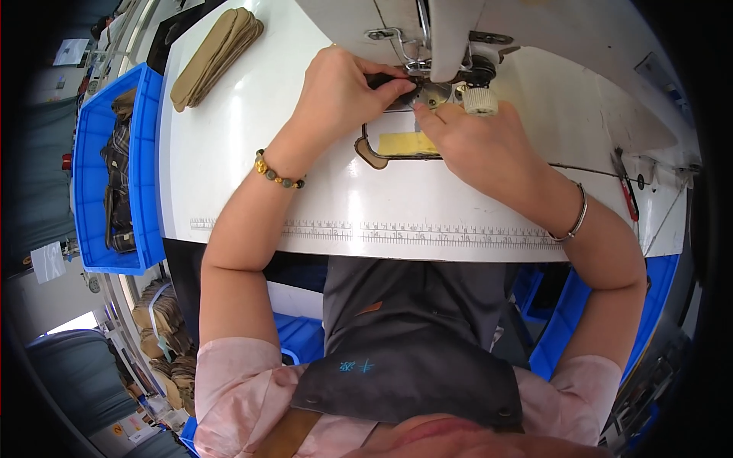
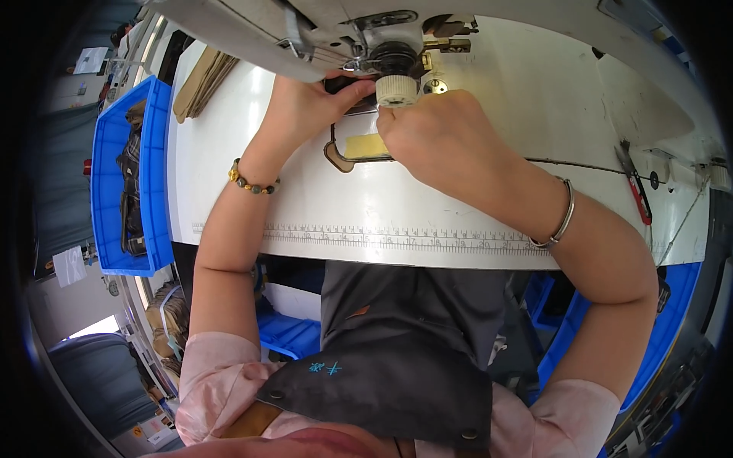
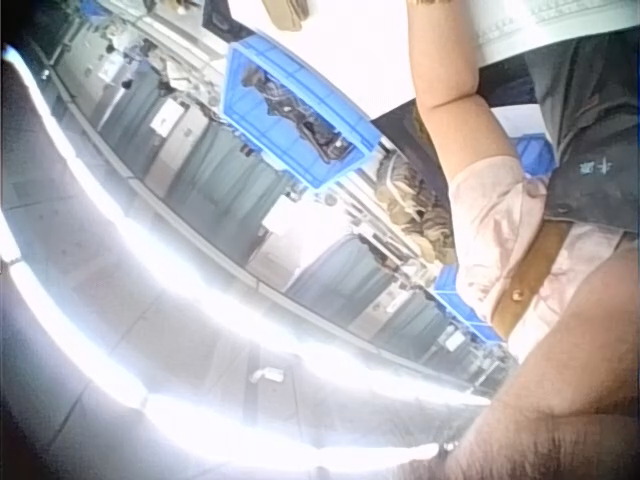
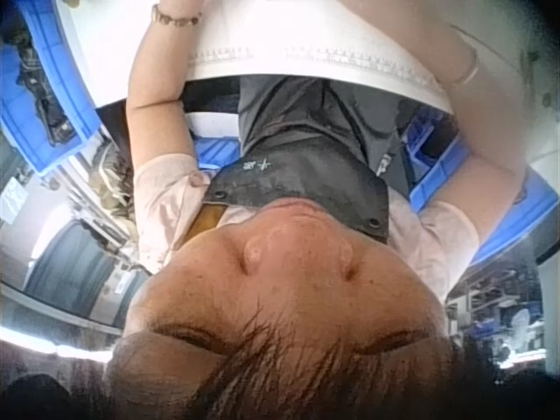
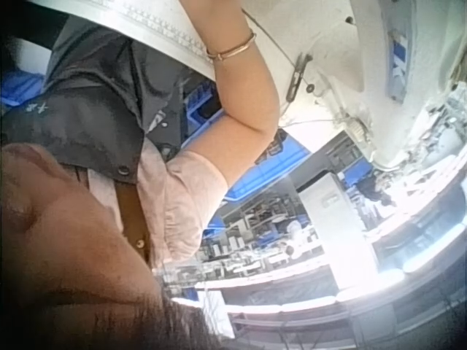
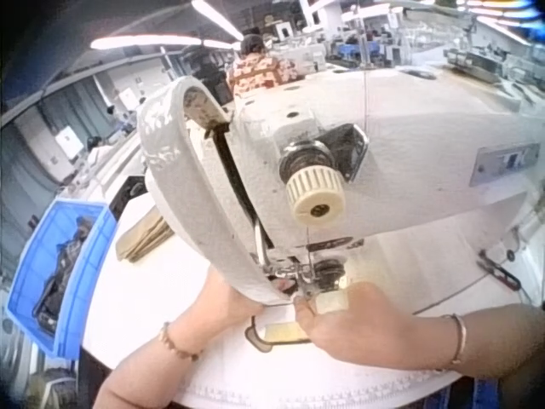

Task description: Sewing together pieces of leather or heavy fabric to create pouches on an industrial sewing machine.

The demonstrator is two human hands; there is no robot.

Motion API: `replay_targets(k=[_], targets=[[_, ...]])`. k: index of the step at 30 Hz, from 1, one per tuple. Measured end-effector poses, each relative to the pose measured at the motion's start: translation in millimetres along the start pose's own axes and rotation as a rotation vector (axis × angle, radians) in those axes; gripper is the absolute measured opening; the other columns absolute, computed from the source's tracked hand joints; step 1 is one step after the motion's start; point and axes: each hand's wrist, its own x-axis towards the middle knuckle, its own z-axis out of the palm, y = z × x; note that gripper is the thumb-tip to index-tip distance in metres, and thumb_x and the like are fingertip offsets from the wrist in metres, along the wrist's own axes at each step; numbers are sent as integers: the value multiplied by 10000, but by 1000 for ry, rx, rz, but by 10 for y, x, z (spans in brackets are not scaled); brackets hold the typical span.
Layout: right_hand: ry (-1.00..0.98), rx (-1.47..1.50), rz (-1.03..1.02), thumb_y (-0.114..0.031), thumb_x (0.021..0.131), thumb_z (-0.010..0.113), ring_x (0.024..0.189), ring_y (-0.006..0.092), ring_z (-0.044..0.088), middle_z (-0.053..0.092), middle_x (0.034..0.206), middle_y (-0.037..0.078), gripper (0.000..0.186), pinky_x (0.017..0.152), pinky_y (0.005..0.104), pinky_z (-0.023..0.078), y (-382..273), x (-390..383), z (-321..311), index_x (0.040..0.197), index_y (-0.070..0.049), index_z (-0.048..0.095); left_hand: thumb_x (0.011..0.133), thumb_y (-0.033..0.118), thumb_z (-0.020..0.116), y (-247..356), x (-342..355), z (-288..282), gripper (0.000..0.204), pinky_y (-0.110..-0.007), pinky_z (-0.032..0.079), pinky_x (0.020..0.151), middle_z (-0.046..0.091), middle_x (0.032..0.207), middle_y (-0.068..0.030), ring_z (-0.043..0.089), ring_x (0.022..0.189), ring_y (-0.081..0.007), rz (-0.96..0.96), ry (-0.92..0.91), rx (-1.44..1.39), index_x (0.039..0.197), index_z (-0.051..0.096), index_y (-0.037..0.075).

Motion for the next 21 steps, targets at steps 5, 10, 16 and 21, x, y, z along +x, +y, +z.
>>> replay_targets(k=[5, 10, 16, 21], targets=[[6, -3, 2, -77, 793, 641, 580, 215, 671, 638, 621, 73, 100, 489, 332, 503, -2, 4, 8, 825, 3, 692, 765, 193, 810, 19, 1, -15, 149, -288, 509, 539, 704, 631, -97, 658, 531, -201, 31, 21, 22, 871, 813, 87], [-8, -39, 7, -92, 738, 647, 598, 218, 681, 646, 627, 73, 49, 509, 337, 511, 10, -2, 14, 698, -66, 635, 742, 307, 824, 127, -68, -37, 242, -310, 516, 549, 673, 588, -88, 636, 509, -244, -89, -8, 163, 840, 808, 86], [-29, -30, 31, -96, 742, 648, 610, 213, 687, 665, 651, 67, 48, 520, 331, 519, 40, -24, -13, 699, -77, 640, 731, 306, 821, 249, -153, -249, 351, -354, 554, 682, 721, 949, -76, 689, 786, -269, 147, -129, 227, 987, 764, 72], [-58, -17, 32, -93, 750, 647, 604, 205, 684, 673, 670, 66, 29, 520, 335, 522, 13, 2, -51, 725, -80, 655, 800, 196, 769, 319, -203, -280, 368, -377, 535, 610, 698, 820, -50, 649, 638, -287, 353, -87, 375, 1153, 723, 104]])
